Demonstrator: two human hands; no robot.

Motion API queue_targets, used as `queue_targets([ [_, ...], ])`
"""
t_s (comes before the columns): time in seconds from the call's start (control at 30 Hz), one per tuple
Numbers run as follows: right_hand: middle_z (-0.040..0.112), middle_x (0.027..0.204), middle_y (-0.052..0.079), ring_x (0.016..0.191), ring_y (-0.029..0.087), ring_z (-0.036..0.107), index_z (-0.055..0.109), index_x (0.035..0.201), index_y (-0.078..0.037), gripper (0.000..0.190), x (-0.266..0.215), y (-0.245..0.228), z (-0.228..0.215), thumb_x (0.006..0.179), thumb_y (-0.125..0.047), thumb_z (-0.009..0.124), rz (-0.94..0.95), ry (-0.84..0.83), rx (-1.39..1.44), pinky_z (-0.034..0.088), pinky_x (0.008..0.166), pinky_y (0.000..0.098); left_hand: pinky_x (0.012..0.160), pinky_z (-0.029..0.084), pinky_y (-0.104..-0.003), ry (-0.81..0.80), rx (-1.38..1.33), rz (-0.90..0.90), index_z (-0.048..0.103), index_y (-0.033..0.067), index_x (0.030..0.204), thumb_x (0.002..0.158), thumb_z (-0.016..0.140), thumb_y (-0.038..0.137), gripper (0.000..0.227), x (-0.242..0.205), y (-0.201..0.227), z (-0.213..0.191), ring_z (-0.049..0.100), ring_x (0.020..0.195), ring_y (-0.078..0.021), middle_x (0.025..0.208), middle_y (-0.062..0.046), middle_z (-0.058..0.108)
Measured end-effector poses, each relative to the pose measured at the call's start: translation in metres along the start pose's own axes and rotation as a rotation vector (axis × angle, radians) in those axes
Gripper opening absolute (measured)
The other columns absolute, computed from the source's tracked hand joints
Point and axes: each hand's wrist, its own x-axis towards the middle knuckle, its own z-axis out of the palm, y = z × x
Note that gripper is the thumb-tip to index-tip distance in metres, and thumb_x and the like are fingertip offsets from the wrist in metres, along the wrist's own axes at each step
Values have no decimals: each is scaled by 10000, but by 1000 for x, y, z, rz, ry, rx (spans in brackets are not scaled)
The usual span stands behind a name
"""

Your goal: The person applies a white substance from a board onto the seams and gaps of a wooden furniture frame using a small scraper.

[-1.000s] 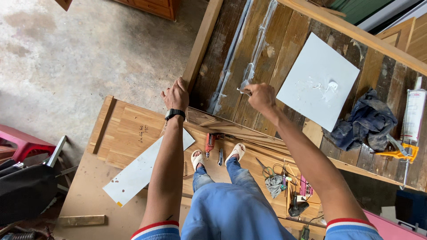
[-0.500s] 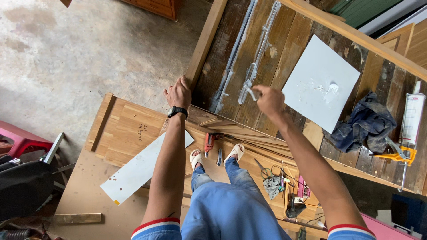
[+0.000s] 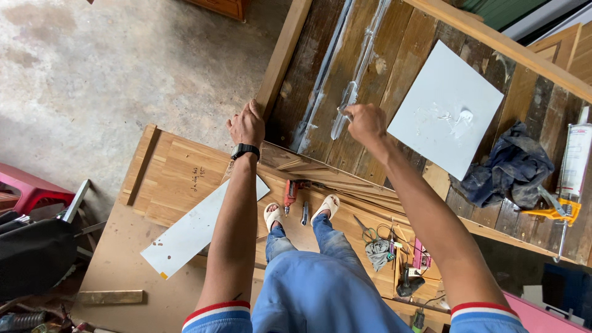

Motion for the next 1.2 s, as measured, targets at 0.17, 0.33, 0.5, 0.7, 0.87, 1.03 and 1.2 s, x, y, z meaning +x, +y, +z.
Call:
queue_targets([
  [0.17, 764, 838, 202, 439, 216, 587, 775, 1143, -7, 392, -37, -21, -3, 903, 146, 505, -38, -108, 10, 522, 507, 339, 1165, 278, -626, 1, -8, 6, 692, 191, 1252, 1118, 149, 525, 651, 0, 0, 0, 635, 1239, -448, 1137, -191, 756],
  [0.33, 770, 1021, 264, 826, 411, 764, 741, 1191, 41, 416, -67, -43, -14, 882, 176, 497, -96, -148, 62, 608, 697, 491, 1164, 281, -625, 8, -8, 8, 693, 221, 1248, 1111, 145, 546, 652, 2, -3, 2, 639, 1242, -433, 1129, -168, 763],
  [0.5, 784, 1079, 169, 879, 358, 776, 709, 1262, -78, 445, -88, -36, 14, 900, 74, 500, -84, -193, -38, 619, 733, 487, 1152, 283, -629, 6, -22, 26, 689, 216, 1203, 1105, 118, 540, 663, -4, 7, -9, 648, 1222, -422, 1094, -163, 768],
  [0.7, 778, 1122, 184, 980, 360, 766, 714, 1247, -40, 424, -115, -55, 3, 858, 73, 591, -122, -214, 15, 621, 800, 504, 1138, 310, -635, 26, -5, 32, 700, 211, 1136, 1117, 148, 529, 638, -3, 2, -5, 661, 1199, -422, 1056, -169, 772],
  [0.87, 797, 1043, 100, 947, 324, 768, 769, 1225, -190, 420, -86, -35, -15, 917, 24, 580, 56, -107, 13, 600, 869, 473, 1150, 304, -623, 0, -5, 6, 687, 216, 1141, 1113, 135, 543, 642, -1, 1, -2, 654, 1211, -410, 1072, -164, 769],
  [1.03, 798, 968, 15, 923, 300, 769, 782, 1169, -263, 431, -44, -10, -7, 889, 7, 597, 135, 56, -87, 589, 863, 466, 1160, 294, -614, -27, -17, 4, 672, 216, 1208, 1114, 116, 538, 649, 0, 0, -1, 647, 1226, -405, 1115, -155, 764],
  [1.2, 784, 887, 47, 817, 240, 766, 747, 984, -226, 388, -54, -11, 31, 796, 57, 560, -24, -78, -89, 607, 799, 397, 1181, 289, -616, -85, -2, -39, 675, 188, 1240, 1117, 120, 528, 662, -5, 9, -16, 606, 1283, -418, 1219, -193, 730],
])
